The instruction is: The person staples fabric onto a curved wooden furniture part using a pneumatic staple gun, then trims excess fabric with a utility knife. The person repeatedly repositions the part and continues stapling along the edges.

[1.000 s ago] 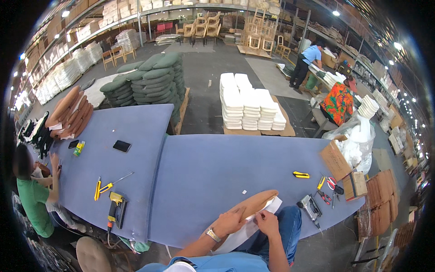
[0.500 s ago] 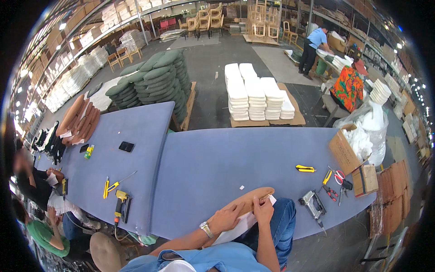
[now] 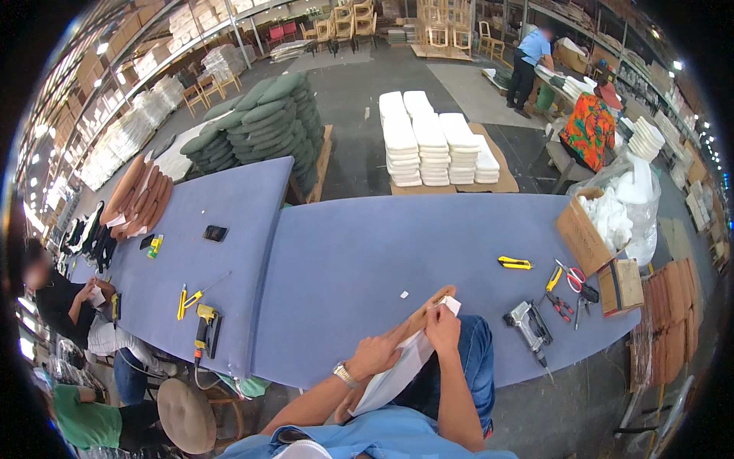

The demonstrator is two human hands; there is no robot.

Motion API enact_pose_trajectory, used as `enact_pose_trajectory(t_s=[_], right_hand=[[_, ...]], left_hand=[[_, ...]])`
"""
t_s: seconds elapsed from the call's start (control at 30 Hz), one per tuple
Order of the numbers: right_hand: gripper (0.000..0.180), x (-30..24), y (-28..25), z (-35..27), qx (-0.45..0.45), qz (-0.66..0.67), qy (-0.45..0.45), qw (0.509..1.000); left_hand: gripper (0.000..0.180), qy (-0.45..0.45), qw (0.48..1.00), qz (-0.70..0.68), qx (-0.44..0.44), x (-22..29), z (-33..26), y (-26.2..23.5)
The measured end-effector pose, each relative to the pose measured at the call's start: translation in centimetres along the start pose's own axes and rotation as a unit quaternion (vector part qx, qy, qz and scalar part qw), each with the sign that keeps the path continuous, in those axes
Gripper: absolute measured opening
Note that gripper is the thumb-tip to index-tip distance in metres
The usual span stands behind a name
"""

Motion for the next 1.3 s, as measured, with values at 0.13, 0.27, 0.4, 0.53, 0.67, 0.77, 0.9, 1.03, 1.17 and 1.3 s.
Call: enact_pose_trajectory(t_s=[0.13,0.27,0.4,0.53,0.67,0.77,0.9,1.03,1.17,1.3], right_hand=[[0.049,-0.3,-0.1,-0.4,-0.020,-0.096,-0.043,0.994],[0.049,1.8,0.5,0.3,-0.063,-0.055,-0.017,0.996],[0.049,2.4,1.4,-0.5,-0.103,0.023,0.017,0.994],[0.045,2.2,0.5,-1.7,-0.117,0.055,0.047,0.991],[0.041,5.3,0.3,-1.8,-0.052,0.066,-0.072,0.994],[0.040,5.0,-0.1,-1.8,-0.059,0.048,-0.054,0.996],[0.043,3.4,0.0,-1.6,-0.074,0.094,-0.030,0.992],[0.038,3.7,0.5,-1.7,-0.109,0.170,0.030,0.979],[0.034,2.9,1.5,-2.4,-0.075,0.274,0.014,0.959],[0.035,5.3,1.6,-2.7,-0.122,0.267,0.029,0.955]], left_hand=[[0.074,0.003,0.998,-0.037,0.044,0.6,-0.4,1.3],[0.072,-0.012,0.999,-0.035,-0.018,0.5,-0.9,0.1],[0.073,0.031,0.990,-0.103,-0.095,-1.3,-0.9,-1.8],[0.074,0.020,0.929,-0.337,-0.153,-6.2,3.6,0.2],[0.072,-0.035,0.948,-0.300,-0.099,-6.5,9.9,2.9],[0.072,-0.053,0.928,-0.354,-0.102,-5.2,13.4,6.1],[0.073,-0.010,0.888,-0.431,-0.162,-4.2,16.5,11.5],[0.072,-0.008,0.811,-0.561,-0.165,-4.0,14.4,11.8],[0.067,-0.005,0.858,-0.494,-0.137,-1.8,9.7,4.8],[0.077,-0.030,0.910,-0.392,-0.132,-2.5,7.9,5.3]])
Point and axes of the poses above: each hand's wrist, its own z-axis towards the middle knuckle, its own y-axis out of the palm, x = y × z, the point moved 2 cm from there along z, towards the middle knuckle, and after that the axes turned 11 degrees about z, right-handed, at the moved point
